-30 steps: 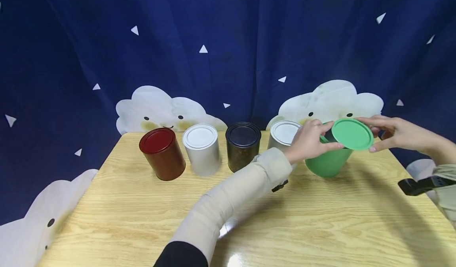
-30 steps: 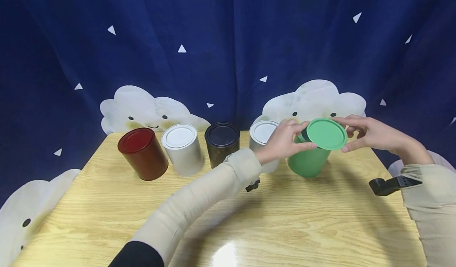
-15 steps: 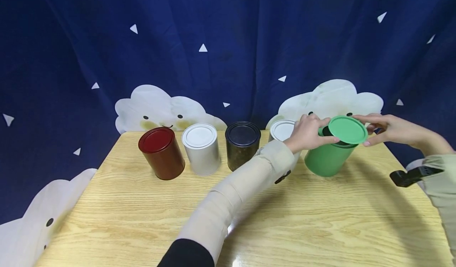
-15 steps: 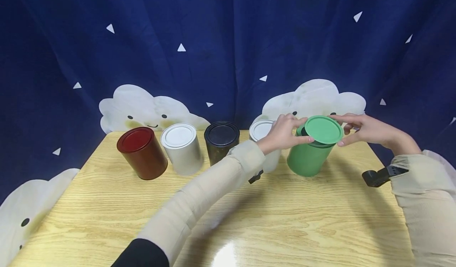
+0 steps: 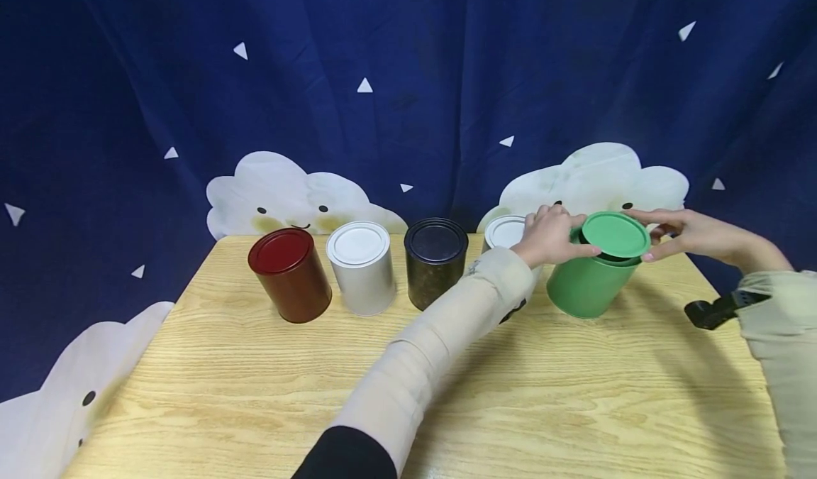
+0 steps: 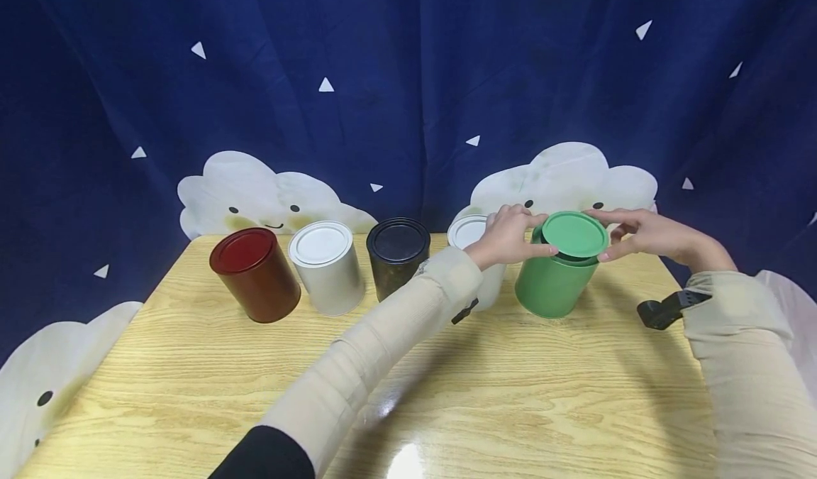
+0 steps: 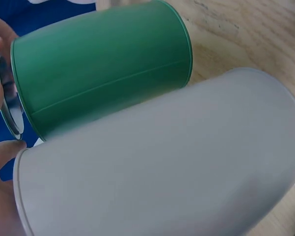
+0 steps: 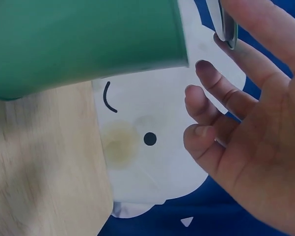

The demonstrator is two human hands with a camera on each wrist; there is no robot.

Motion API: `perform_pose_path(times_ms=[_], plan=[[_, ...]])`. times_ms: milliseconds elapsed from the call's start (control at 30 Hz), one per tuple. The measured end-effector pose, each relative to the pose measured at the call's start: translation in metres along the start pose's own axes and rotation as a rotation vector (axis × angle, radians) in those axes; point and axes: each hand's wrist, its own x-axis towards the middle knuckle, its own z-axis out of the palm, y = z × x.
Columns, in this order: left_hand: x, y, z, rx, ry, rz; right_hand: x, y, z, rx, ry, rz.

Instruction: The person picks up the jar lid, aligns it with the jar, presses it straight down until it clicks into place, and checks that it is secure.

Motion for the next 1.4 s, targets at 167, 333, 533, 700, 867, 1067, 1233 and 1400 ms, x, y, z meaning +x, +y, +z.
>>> perform_pose_path(times_ms=[167, 333, 533, 700, 867, 1067, 1233, 1400], plan=[[0.003, -0.001, 0.001, 0.028, -0.025, -0.015, 0.004, 0.004, 0.003, 0.018, -0.039, 0.008], [0.006, 0.000, 0.001, 0.032, -0.053, -0.024, 0.006, 0.007, 0.006, 0.035, -0.065, 0.038], [0.007, 0.000, 0.001, 0.029, -0.081, -0.025, 0.006, 0.010, 0.008, 0.053, -0.107, 0.081], [0.007, 0.000, 0.001, 0.015, -0.103, -0.037, 0.004, 0.010, 0.010, 0.065, -0.118, 0.081], [0.006, 0.001, 0.000, 0.008, -0.118, -0.050, 0.003, 0.009, 0.013, 0.083, -0.161, 0.053], [0.006, 0.003, 0.003, 0.018, -0.073, -0.034, 0.001, 0.009, 0.014, 0.030, -0.087, 0.059], [0.005, 0.005, 0.006, 0.007, -0.027, -0.049, 0.001, 0.011, 0.016, 0.023, 0.000, 0.054], [0.005, 0.007, 0.007, 0.008, -0.017, -0.076, 0.001, 0.011, 0.018, 0.036, 0.001, 0.076]])
